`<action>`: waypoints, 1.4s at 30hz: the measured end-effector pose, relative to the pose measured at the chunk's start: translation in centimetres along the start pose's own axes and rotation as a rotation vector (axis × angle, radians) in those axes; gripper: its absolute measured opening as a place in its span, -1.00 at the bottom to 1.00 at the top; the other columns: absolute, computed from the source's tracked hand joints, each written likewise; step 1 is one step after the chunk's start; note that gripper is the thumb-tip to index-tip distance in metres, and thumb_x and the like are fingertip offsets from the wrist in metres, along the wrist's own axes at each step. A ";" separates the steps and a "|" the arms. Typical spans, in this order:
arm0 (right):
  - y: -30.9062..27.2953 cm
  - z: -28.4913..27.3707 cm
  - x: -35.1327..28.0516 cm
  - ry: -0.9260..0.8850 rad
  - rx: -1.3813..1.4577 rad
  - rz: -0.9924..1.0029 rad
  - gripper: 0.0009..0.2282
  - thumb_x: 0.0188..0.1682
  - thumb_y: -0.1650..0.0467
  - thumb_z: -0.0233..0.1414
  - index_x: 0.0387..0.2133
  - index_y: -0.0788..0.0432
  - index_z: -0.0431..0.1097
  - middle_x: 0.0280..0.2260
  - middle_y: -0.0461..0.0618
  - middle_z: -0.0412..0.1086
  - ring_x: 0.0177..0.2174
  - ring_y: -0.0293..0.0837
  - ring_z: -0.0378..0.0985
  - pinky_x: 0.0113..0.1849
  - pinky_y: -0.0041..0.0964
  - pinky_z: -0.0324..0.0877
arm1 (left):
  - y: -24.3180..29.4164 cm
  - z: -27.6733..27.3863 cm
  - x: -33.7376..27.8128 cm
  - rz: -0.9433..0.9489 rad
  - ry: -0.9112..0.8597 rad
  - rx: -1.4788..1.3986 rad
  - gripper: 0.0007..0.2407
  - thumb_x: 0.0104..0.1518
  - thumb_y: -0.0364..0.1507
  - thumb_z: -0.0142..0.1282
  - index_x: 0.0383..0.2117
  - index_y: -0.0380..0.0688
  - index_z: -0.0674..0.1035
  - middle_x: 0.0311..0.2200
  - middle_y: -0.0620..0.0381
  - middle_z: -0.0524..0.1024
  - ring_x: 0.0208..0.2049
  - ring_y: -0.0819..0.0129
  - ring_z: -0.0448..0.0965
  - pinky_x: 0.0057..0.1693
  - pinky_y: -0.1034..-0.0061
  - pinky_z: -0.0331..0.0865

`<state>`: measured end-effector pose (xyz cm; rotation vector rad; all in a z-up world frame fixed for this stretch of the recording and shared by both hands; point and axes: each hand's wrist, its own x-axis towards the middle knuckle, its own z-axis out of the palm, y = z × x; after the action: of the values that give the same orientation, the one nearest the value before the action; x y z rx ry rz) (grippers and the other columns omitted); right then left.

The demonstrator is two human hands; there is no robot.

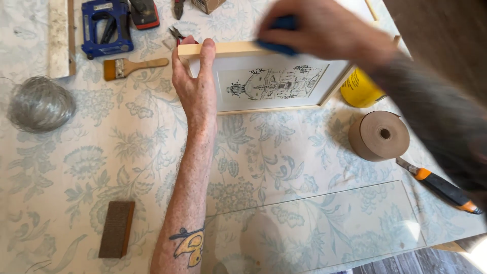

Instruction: Sealing the back of a picture frame using adhesive paper tape, a utility knife, and a foam brush.

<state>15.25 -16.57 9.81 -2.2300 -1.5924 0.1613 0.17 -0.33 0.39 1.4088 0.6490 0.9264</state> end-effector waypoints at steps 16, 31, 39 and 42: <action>8.4 -5.4 -9.7 -0.004 -0.266 0.165 -0.88 0.19 0.37 0.14 -0.10 0.10 0.59 -0.24 -0.05 0.55 -0.33 -0.16 0.52 -0.30 -0.32 0.42 | 1.0 -0.3 -0.4 -0.062 -0.048 -0.031 -0.52 0.00 -0.02 0.10 0.00 0.02 0.50 0.04 0.13 0.62 0.09 0.38 0.59 0.20 0.45 0.40; 1.3 -2.4 -3.4 -0.055 -0.039 -0.036 -0.83 0.16 0.38 0.06 -0.07 0.17 0.53 -0.16 0.06 0.55 -0.27 -0.05 0.58 -0.17 -0.16 0.45 | 0.7 -0.7 -0.6 -0.135 -0.095 -0.035 -0.38 0.00 0.02 0.06 0.21 0.06 0.38 0.23 0.18 0.43 0.21 0.40 0.42 0.26 0.47 0.30; 4.6 -4.0 -7.2 -0.015 -0.196 0.075 -0.83 0.18 0.37 0.09 -0.06 0.17 0.54 -0.18 0.05 0.55 -0.31 -0.07 0.57 -0.25 -0.22 0.49 | 0.1 -0.6 -0.3 -0.070 -0.078 -0.030 -0.46 0.02 0.03 0.06 0.08 0.05 0.47 0.12 0.13 0.53 0.15 0.34 0.51 0.20 0.42 0.40; 1.6 -0.3 -1.0 0.028 -0.043 -0.138 -0.87 0.16 0.39 0.10 -0.14 0.19 0.55 -0.25 0.04 0.56 -0.34 -0.07 0.57 -0.22 -0.19 0.44 | -0.6 -0.6 0.1 -0.075 -0.058 -0.037 -0.55 0.03 -0.03 0.12 0.01 0.10 0.51 0.04 0.16 0.57 0.06 0.38 0.55 0.11 0.48 0.46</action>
<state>16.47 -17.99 9.38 -2.1349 -1.7432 0.0576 -0.18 0.13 -0.20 1.3649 0.6342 0.8311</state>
